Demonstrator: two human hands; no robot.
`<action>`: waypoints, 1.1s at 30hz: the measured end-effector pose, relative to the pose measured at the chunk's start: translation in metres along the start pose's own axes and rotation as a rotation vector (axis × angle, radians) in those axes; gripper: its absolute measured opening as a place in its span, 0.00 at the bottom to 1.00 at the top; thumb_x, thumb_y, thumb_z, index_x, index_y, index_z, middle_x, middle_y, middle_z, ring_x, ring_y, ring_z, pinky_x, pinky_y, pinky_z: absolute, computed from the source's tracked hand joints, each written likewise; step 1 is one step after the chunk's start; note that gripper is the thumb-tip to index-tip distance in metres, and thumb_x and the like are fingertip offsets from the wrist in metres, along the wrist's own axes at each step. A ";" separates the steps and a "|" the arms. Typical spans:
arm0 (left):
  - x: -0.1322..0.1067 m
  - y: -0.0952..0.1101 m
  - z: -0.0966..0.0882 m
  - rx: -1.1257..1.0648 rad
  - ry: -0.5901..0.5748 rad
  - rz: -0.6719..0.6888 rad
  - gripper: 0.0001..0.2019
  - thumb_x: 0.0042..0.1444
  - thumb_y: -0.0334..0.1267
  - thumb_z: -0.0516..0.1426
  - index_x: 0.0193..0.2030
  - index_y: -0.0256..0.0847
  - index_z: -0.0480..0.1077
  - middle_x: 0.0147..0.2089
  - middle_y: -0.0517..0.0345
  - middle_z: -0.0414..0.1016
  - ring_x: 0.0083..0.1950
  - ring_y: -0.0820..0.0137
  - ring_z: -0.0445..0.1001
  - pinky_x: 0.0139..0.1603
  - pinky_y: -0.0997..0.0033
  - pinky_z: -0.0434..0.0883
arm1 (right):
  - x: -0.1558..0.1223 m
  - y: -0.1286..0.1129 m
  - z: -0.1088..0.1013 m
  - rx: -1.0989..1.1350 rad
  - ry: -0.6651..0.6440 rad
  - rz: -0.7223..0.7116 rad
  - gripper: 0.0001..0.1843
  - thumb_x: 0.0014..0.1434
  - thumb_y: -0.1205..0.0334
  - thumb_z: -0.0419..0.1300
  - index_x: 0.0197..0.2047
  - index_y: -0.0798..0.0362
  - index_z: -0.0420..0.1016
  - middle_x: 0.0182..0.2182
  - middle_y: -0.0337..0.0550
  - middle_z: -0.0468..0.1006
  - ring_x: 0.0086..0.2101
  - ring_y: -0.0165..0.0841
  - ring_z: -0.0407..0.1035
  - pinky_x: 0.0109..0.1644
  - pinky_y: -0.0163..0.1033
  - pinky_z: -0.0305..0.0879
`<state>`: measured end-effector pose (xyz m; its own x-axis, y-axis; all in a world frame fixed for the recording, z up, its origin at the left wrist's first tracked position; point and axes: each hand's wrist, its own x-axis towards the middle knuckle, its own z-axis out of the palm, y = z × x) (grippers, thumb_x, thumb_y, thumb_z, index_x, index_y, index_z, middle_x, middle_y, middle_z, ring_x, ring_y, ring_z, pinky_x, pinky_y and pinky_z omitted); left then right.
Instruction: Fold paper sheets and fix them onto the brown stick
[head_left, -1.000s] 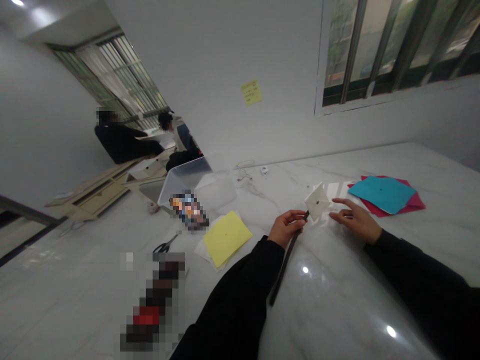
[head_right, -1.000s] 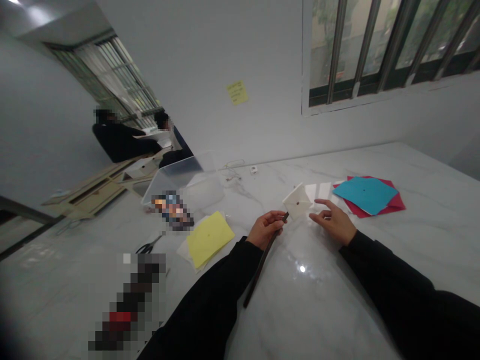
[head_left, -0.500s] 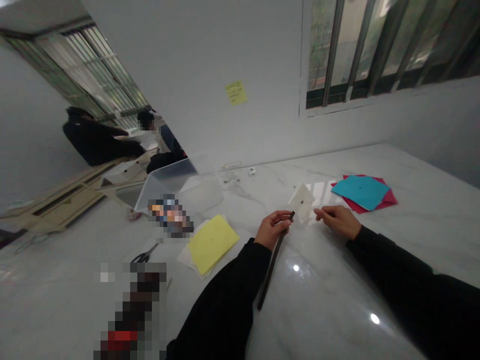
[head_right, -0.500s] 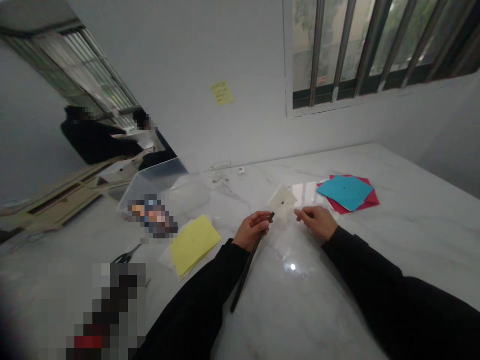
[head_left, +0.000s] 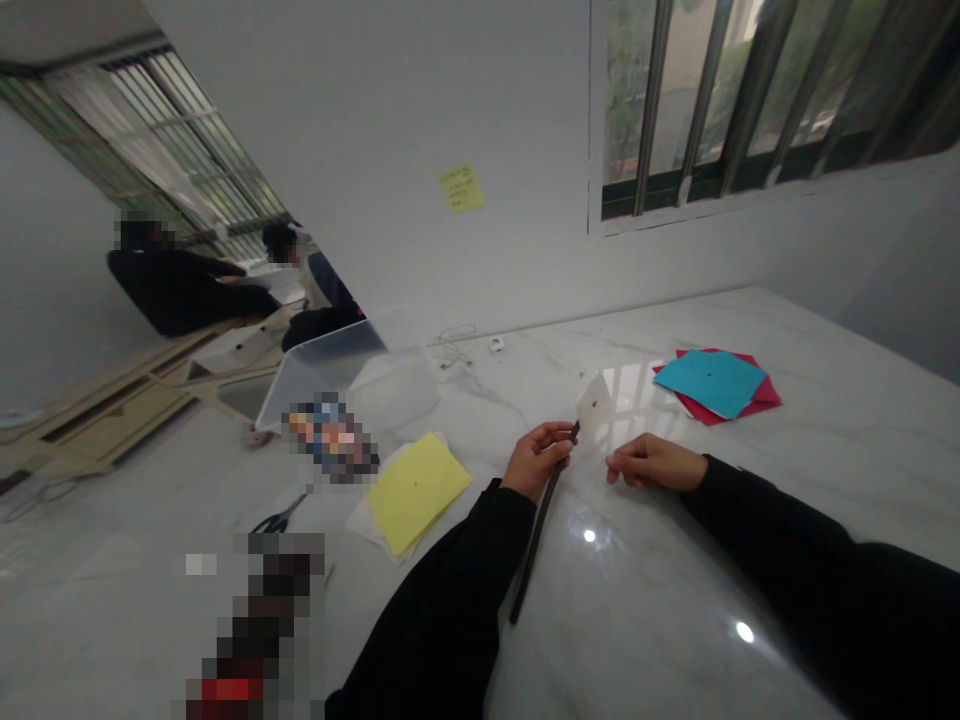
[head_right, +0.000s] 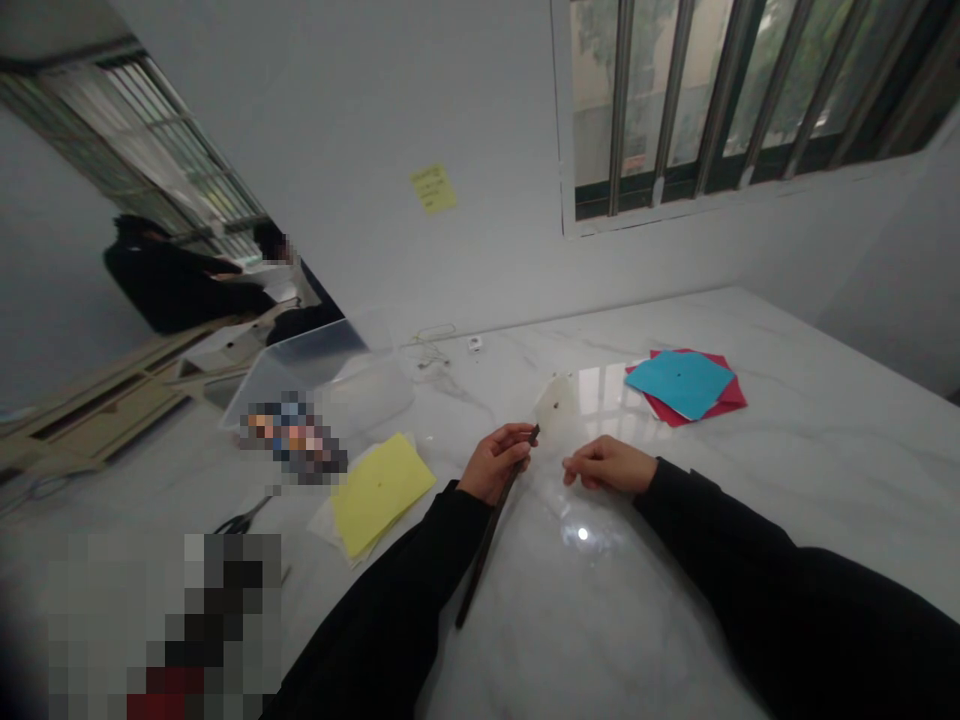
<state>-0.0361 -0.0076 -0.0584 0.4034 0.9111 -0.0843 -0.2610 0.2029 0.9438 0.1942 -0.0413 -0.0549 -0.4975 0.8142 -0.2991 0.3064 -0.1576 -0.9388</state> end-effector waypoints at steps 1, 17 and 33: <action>0.000 0.000 0.000 -0.001 -0.002 -0.001 0.21 0.41 0.40 0.70 0.43 0.37 0.75 0.36 0.54 0.75 0.30 0.76 0.68 0.31 0.74 0.64 | 0.001 0.001 -0.001 0.018 0.093 -0.019 0.26 0.55 0.39 0.58 0.36 0.55 0.80 0.17 0.34 0.66 0.15 0.22 0.51 0.18 0.30 0.43; 0.002 -0.007 -0.004 -0.005 -0.026 0.002 0.21 0.42 0.40 0.69 0.44 0.37 0.75 0.37 0.53 0.75 0.30 0.77 0.68 0.31 0.74 0.63 | 0.007 0.009 -0.011 0.026 0.708 -0.107 0.41 0.50 0.47 0.64 0.64 0.54 0.61 0.31 0.40 0.73 0.23 0.28 0.61 0.24 0.33 0.58; 0.001 -0.010 -0.003 -0.020 -0.012 0.008 0.22 0.41 0.40 0.69 0.44 0.36 0.75 0.37 0.52 0.76 0.30 0.76 0.69 0.32 0.73 0.64 | 0.005 0.011 -0.016 -0.211 0.480 -0.135 0.26 0.55 0.38 0.56 0.35 0.55 0.74 0.17 0.32 0.60 0.20 0.27 0.53 0.25 0.34 0.48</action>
<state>-0.0362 -0.0073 -0.0688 0.4112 0.9086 -0.0727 -0.2814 0.2024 0.9380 0.2083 -0.0297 -0.0641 -0.1326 0.9910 -0.0203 0.4463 0.0414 -0.8939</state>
